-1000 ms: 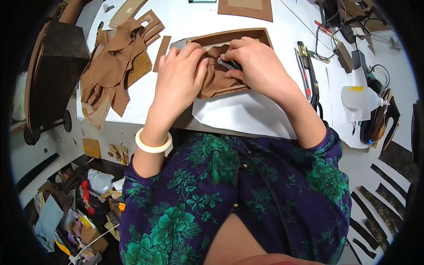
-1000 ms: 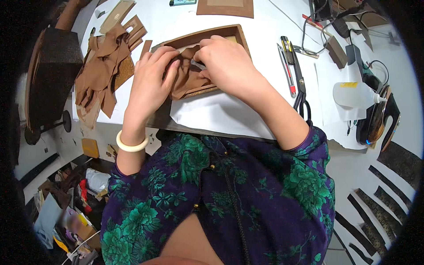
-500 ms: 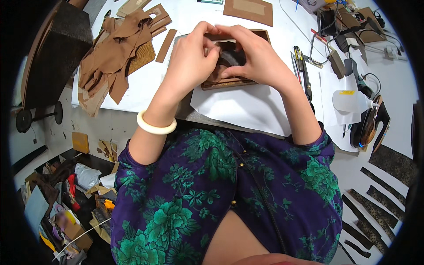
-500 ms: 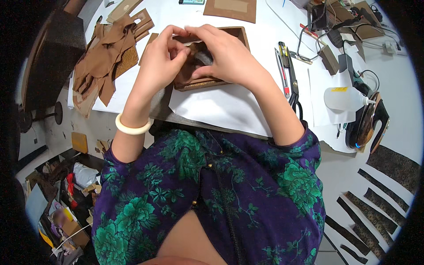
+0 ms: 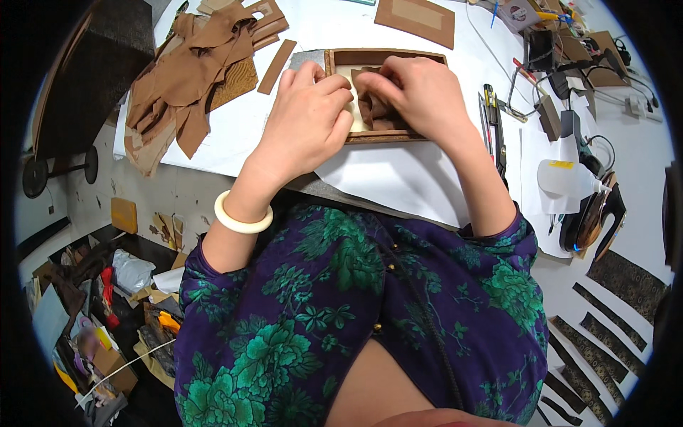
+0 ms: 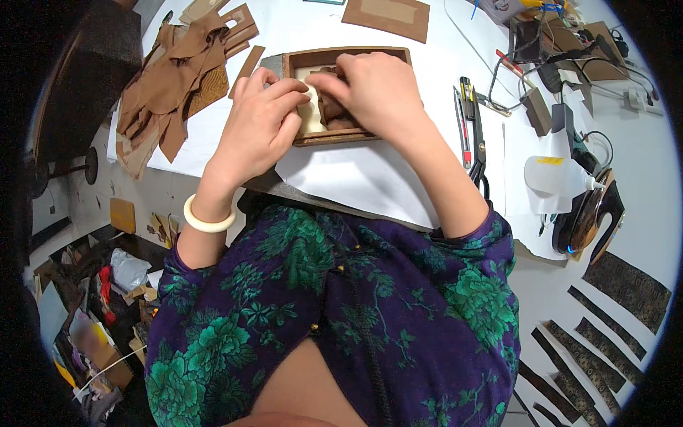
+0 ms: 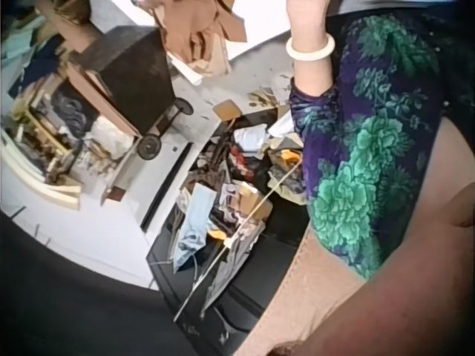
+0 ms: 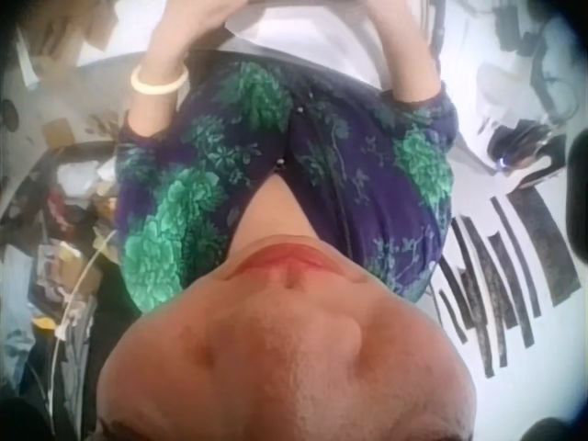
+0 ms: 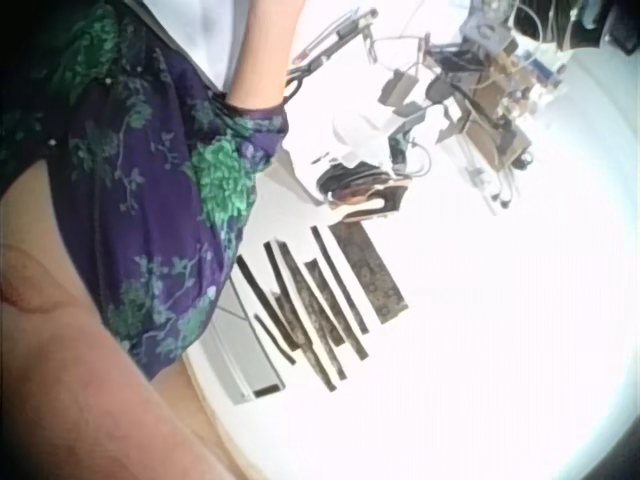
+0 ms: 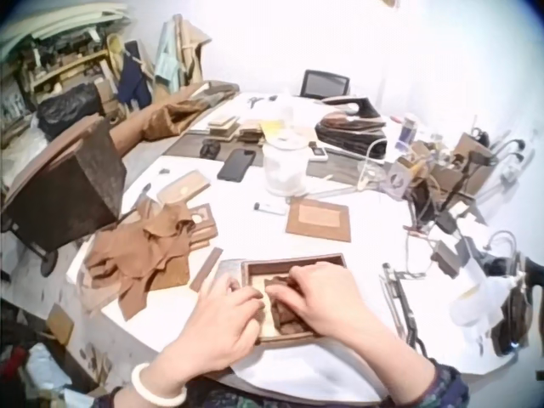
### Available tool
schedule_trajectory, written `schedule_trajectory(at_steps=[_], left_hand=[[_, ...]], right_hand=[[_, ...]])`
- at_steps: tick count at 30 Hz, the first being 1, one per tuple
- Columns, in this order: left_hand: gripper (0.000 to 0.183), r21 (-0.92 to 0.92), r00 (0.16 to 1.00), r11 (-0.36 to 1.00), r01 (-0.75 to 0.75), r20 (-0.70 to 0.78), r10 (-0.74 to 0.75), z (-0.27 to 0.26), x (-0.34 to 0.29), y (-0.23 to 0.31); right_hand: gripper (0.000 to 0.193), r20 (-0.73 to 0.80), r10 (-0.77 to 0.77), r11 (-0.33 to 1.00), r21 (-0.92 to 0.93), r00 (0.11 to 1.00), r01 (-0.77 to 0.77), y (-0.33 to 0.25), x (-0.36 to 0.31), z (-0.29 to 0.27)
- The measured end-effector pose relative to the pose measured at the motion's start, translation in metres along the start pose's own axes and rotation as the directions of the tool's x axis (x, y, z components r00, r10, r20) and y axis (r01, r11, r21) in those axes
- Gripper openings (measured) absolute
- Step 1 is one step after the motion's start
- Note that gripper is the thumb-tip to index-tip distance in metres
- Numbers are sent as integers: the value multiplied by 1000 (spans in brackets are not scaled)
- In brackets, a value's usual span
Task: The person arranges brown leather pieces inside a rectangular wooden box, folding and tucking them to fit the interior. They then use a yellow utility knife to trim excess leather along the box edges. The person continues to adjust and press the leather into place.
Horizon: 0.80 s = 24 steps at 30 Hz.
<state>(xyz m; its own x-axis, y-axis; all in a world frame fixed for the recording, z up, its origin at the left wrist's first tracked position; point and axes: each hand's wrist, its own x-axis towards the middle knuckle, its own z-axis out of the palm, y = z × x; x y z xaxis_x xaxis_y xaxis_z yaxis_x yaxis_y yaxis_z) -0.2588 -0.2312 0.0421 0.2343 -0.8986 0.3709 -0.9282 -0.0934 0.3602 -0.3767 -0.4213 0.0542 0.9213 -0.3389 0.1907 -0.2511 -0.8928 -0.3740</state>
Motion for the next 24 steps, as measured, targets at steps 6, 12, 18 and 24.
schedule_trajectory(at_steps=[6, 12, 18, 24], left_hand=[[27, 103, 979, 991, -83, 196, 62, -9, 6, -1], [30, 121, 947, 978, -168, 297, 125, -15, 11, -2], [34, 132, 941, 975, -180, 311, 132, -11, 7, -2], [38, 76, 942, 987, -139, 318, 109, -11, 3, 0]], right_hand=[[33, 93, -47, 999, 12, 995, 46, 3, 3, 8], [23, 129, -357, 907, 285, 925, 310, 24, -1, 5], [27, 157, -287, 923, 309, 945, 229, 16, 0, -4], [20, 138, -245, 910, 375, 960, 179, 21, 4, 7]])
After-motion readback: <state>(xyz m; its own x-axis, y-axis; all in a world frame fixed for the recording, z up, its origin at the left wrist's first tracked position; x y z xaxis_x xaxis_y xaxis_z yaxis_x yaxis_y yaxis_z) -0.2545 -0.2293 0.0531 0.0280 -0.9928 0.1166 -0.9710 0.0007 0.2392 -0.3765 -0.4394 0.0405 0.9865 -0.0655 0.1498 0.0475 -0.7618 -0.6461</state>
